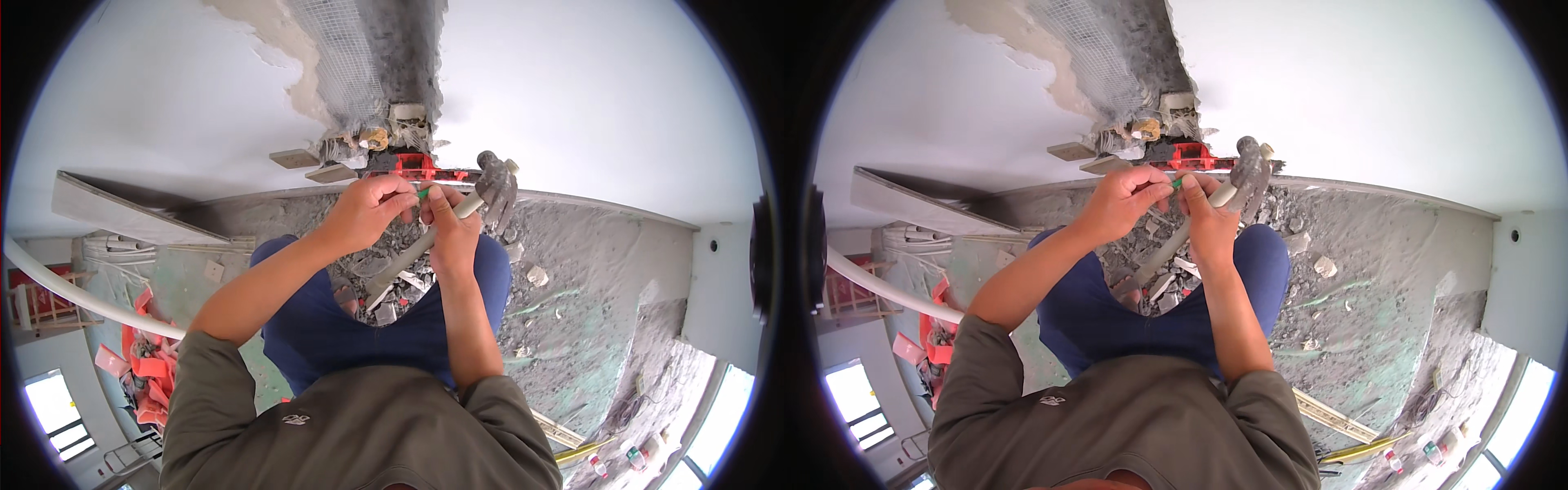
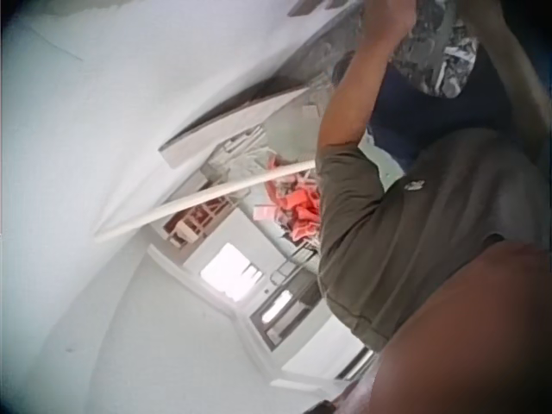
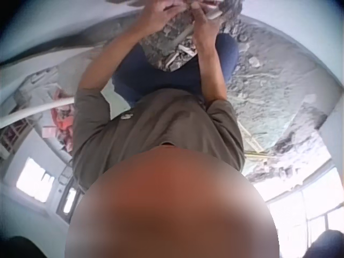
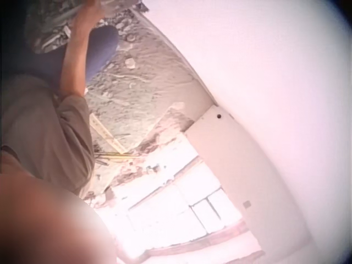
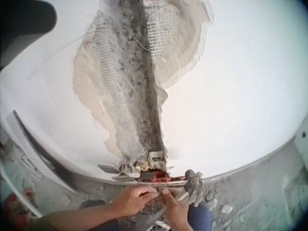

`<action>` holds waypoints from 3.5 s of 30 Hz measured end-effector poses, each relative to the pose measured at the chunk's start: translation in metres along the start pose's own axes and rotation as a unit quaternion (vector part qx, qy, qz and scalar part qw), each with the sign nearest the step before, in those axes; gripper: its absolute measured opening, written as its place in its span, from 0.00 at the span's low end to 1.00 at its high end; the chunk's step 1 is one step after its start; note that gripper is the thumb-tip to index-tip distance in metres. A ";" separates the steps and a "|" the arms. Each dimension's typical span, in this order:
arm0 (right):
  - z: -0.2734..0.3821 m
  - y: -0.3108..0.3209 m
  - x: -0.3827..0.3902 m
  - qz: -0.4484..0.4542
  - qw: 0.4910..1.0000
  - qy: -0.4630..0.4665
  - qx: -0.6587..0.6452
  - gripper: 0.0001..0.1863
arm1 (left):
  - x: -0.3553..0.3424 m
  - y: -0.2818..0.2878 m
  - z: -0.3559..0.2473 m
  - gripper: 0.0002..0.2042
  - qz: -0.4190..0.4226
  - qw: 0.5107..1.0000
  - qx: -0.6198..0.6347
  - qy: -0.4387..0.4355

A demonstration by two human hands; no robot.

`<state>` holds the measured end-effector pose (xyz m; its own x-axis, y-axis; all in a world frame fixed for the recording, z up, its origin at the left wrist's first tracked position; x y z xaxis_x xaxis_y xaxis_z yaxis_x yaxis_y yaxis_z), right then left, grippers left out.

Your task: Preparing wiring and clearing debris from a wall electrical box using a hammer.

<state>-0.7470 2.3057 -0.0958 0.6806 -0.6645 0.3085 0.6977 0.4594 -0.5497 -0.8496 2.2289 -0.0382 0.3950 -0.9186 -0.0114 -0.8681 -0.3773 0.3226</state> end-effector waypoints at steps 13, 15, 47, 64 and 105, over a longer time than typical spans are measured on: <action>-0.016 -0.006 -0.001 0.011 1.000 -0.027 0.004 0.12 | 0.008 0.011 -0.009 0.06 -0.018 0.962 -0.152 -0.227; -0.018 -0.007 0.000 0.010 1.000 -0.029 0.004 0.12 | 0.009 0.013 -0.009 0.06 -0.004 0.957 -0.159 -0.242; 0.037 0.005 0.001 0.012 0.932 0.124 0.340 0.16 | -0.112 0.025 0.094 0.07 -0.201 0.909 0.362 0.040; -0.037 0.015 -0.018 -0.013 0.855 0.136 0.500 0.17 | -0.131 0.018 0.109 0.07 -0.182 0.872 0.443 0.096; -0.032 -0.017 -0.112 -0.094 0.837 0.373 0.390 0.25 | -0.147 0.008 0.141 0.10 -0.239 0.810 0.527 0.092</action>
<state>-0.8424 2.3530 -0.1460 0.4170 -0.8172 -0.3979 0.9082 0.3577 0.2173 -0.9568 2.3449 -0.1672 0.7155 -0.6413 0.2770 -0.3383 -0.6650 -0.6658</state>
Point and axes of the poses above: each hand's wrist, its own x-axis away from the middle knuckle, its own y-axis out of the back of the hand, z = x × y, the point moved 9 cm from there along -x, towards the middle knuckle, and after that the axes turned 9 degrees about -y, right-handed, at the moved point
